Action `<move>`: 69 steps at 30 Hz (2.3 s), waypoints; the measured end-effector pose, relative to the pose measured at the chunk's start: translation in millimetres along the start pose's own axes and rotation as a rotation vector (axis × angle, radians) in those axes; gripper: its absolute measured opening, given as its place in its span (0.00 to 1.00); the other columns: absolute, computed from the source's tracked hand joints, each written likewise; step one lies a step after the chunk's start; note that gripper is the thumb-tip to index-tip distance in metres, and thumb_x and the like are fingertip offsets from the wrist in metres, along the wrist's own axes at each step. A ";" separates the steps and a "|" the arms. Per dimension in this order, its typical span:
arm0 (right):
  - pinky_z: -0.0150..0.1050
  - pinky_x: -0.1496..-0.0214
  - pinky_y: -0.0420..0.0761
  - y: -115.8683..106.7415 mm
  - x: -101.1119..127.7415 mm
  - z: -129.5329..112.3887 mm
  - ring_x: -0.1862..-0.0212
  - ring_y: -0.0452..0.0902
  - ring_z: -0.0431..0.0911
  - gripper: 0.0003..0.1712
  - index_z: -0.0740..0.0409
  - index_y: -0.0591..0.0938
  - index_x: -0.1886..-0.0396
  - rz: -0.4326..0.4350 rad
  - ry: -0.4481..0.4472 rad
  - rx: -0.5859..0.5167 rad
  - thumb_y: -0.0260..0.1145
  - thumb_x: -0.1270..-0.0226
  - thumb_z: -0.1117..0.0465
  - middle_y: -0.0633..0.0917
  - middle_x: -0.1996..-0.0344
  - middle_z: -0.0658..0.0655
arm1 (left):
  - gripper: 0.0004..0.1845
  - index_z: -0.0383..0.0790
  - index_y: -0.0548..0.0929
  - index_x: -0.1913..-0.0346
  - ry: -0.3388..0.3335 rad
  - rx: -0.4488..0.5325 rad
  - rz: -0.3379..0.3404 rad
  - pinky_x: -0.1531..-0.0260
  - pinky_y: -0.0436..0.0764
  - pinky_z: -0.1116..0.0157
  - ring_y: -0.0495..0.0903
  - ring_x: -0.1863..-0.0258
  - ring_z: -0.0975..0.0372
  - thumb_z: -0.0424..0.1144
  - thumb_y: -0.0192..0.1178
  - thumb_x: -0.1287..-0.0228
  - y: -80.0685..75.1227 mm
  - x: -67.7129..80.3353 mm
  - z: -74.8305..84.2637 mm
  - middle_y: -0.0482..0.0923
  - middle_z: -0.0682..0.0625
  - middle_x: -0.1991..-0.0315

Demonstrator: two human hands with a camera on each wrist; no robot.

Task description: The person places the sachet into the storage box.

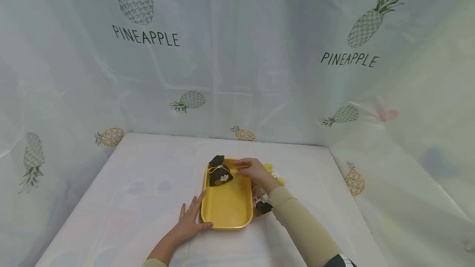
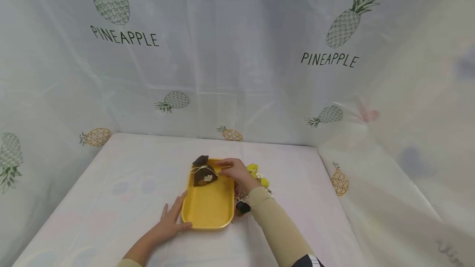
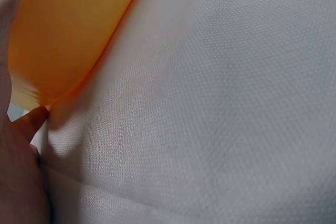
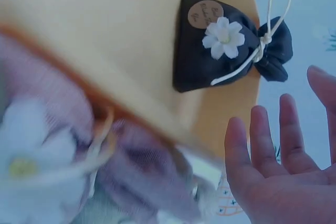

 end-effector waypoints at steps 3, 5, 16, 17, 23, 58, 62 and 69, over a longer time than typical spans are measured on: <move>0.44 0.44 0.80 -5.7 9.5 0.9 0.42 0.77 0.54 0.19 0.63 0.82 0.44 -0.016 0.019 0.003 0.66 0.36 0.69 0.80 0.43 0.59 | 0.57 0.51 0.45 0.21 0.003 0.000 -0.003 0.32 0.24 0.43 0.43 0.25 0.43 0.57 0.70 0.46 0.5 -0.5 -0.5 0.50 0.38 0.25; 0.45 0.44 0.80 -10.0 15.8 2.1 0.42 0.76 0.55 0.20 0.63 0.81 0.43 -0.031 0.036 0.011 0.67 0.36 0.69 0.80 0.43 0.59 | 0.57 0.52 0.45 0.21 0.001 0.004 -0.005 0.32 0.24 0.43 0.43 0.25 0.43 0.57 0.70 0.46 0.9 -0.7 -1.0 0.50 0.38 0.25; 0.52 0.42 0.78 -32.5 43.2 14.9 0.50 0.81 0.54 0.23 0.67 0.80 0.43 -0.099 0.055 0.080 0.68 0.41 0.70 0.81 0.45 0.65 | 0.58 0.53 0.43 0.21 -0.025 -0.015 -0.015 0.32 0.23 0.44 0.42 0.25 0.43 0.59 0.70 0.47 2.7 -3.1 -6.5 0.49 0.38 0.24; 0.52 0.43 0.78 -33.3 44.5 16.4 0.51 0.82 0.54 0.24 0.68 0.80 0.44 -0.107 0.055 0.075 0.68 0.42 0.70 0.81 0.45 0.65 | 0.58 0.53 0.44 0.21 -0.026 -0.013 -0.013 0.32 0.23 0.43 0.42 0.25 0.43 0.59 0.70 0.47 2.4 -2.9 -6.5 0.50 0.38 0.24; 0.52 0.44 0.79 -35.1 52.0 25.5 0.50 0.81 0.52 0.23 0.64 0.82 0.45 -0.154 0.047 0.155 0.72 0.43 0.67 0.84 0.51 0.60 | 0.58 0.52 0.43 0.21 -0.025 -0.006 -0.014 0.32 0.23 0.43 0.42 0.25 0.42 0.59 0.69 0.46 2.2 -3.3 -5.4 0.50 0.38 0.24; 0.46 0.49 0.78 -18.6 63.5 48.4 0.55 0.73 0.45 0.24 0.51 0.86 0.59 -0.270 -0.044 0.458 0.79 0.58 0.73 0.83 0.59 0.45 | 0.57 0.49 0.44 0.21 -0.028 -0.004 -0.022 0.32 0.23 0.44 0.42 0.25 0.42 0.59 0.68 0.45 1.9 -2.8 -2.7 0.49 0.37 0.24; 0.41 0.53 0.79 -17.9 63.3 53.0 0.57 0.73 0.44 0.23 0.51 0.86 0.61 -0.259 -0.048 0.438 0.78 0.58 0.75 0.83 0.61 0.45 | 0.57 0.49 0.44 0.21 -0.025 -0.001 -0.018 0.32 0.23 0.43 0.42 0.25 0.42 0.59 0.68 0.45 2.0 -3.0 -2.9 0.49 0.37 0.24; 0.38 0.58 0.79 -18.4 66.6 53.2 0.60 0.73 0.43 0.22 0.49 0.86 0.63 -0.225 -0.037 0.449 0.78 0.59 0.74 0.82 0.63 0.44 | 0.57 0.50 0.44 0.21 -0.034 0.005 -0.017 0.32 0.23 0.44 0.42 0.25 0.42 0.59 0.69 0.46 3.0 -2.7 -4.0 0.49 0.36 0.25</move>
Point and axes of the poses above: each hand's wrist, its own x-axis away from the middle knuckle, its own y-axis out of the palm, z = x × y, the point moved 6 cm from there along -x, towards the middle knuckle
